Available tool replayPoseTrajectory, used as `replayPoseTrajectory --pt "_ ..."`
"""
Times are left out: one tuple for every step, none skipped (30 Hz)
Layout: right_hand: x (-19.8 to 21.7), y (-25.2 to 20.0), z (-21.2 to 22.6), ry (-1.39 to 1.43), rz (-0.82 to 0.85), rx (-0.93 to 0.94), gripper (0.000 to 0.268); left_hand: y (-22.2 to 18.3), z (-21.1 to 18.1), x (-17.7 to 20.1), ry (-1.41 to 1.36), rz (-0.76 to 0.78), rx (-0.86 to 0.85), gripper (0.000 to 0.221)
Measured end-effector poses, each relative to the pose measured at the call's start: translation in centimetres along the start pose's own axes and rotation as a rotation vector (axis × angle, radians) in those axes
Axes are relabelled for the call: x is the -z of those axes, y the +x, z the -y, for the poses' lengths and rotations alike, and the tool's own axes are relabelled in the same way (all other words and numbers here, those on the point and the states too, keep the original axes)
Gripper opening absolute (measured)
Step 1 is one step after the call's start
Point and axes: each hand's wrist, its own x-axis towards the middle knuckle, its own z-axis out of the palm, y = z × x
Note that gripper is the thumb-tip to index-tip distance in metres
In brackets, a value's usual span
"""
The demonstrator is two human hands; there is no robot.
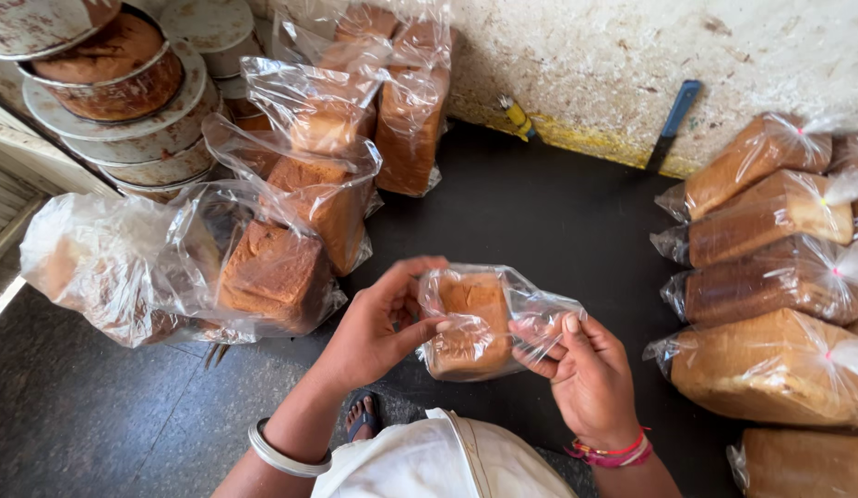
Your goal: The person packages loaves of bread by placing them into plastic bags and securing the bags with plastic ties.
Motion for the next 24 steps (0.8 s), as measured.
replayPoseTrajectory --pt "0.2 -0.2 0.2 -0.037 0.031 0.030 0.027 0.1 -0.5 0.0 -0.011 0.028 -0.002 0.047" --pt "0.4 -0.5 0.5 -0.073 0.061 0.060 0.028 0.1 -0.8 0.0 -0.021 0.056 -0.004 0.033" --pt "0.6 -0.6 1.0 -0.215 0.068 0.142 0.023 0.2 -1.0 0.2 -0.114 0.037 -0.046 0.026" --pt "0.9 -0.8 1.7 -0.357 0.073 0.223 0.020 0.3 -1.2 0.6 -0.206 0.019 -0.088 0.020" --pt "1.1 -0.9 2.4 -0.500 0.082 0.302 0.016 0.3 -1.4 0.9 -0.300 -0.004 -0.129 0.014" --pt "1.4 -1.2 3.3 -0.514 0.069 0.374 0.015 0.2 -1.6 1.5 -0.309 0.010 -0.194 0.013" --pt "1.6 -1.5 4.3 -0.527 0.059 0.444 0.015 0.0 -1.8 2.2 -0.317 0.020 -0.258 0.013" --pt "1.6 -1.8 5.3 -0.540 0.050 0.515 0.015 -0.2 -2.1 2.7 -0.325 0.030 -0.322 0.012" --pt "1.4 -1.8 6.1 -0.487 0.071 0.573 0.016 -0.2 -2.5 3.2 -0.340 0.007 -0.344 0.013" --pt "1.1 -1.8 7.1 -0.480 0.081 0.653 0.015 -0.2 -3.1 3.6 -0.356 -0.017 -0.366 0.013" --pt "0.7 -1.6 8.0 -0.543 0.109 0.726 0.015 -0.2 -3.6 3.7 -0.373 -0.040 -0.389 0.014" --pt "0.1 -1.3 8.9 -0.612 0.140 0.804 0.014 -0.1 -4.2 3.6 -0.135 -0.032 -0.479 0.017" --pt "-0.5 -0.8 9.9 -0.880 0.209 0.849 0.014 -0.1 -4.8 3.4 0.103 -0.026 -0.565 0.019" --pt "-1.1 -0.4 11.0 -1.138 0.290 0.913 0.013 0.0 -5.4 3.0 0.342 -0.020 -0.647 0.022" --pt "-1.7 0.2 11.9 -1.386 0.378 0.970 0.012 0.1 -5.9 2.6 0.583 -0.012 -0.722 0.025" --pt "-2.4 0.8 12.7 -1.556 0.426 0.992 0.012 0.1 -6.4 2.3 0.826 -0.005 -0.792 0.027" --pt "-3.0 1.5 13.3 -1.687 0.465 0.993 0.011 0.0 -6.8 2.1 1.070 -0.002 -0.851 0.030" --pt "-3.6 2.0 13.8 -1.823 0.508 1.007 0.011 -0.3 -7.3 2.3 1.103 0.003 -0.784 0.025" --pt "-4.1 2.4 14.4 -1.834 0.528 0.965 0.011 -0.5 -8.1 3.1 1.140 0.011 -0.722 0.020" --pt "-4.5 2.7 15.0 -1.843 0.563 0.922 0.010 -0.6 -8.8 3.8 1.177 0.020 -0.659 0.016" --pt "-4.7 2.8 15.7 -1.814 0.605 0.859 0.010 -0.7 -9.3 4.2 1.144 0.059 -0.590 0.015" --pt "-4.8 2.9 16.2 -1.733 0.663 0.788 0.010 -0.8 -9.9 4.7 1.111 0.098 -0.520 0.014" --pt "-4.8 2.8 16.7 -1.642 0.745 0.707 0.010 -0.9 -10.1 4.8 1.071 0.132 -0.447 0.013" --pt "-4.8 2.7 16.9 -1.629 0.714 0.699 0.010 -0.8 -10.3 4.8 1.046 0.119 -0.481 0.014"
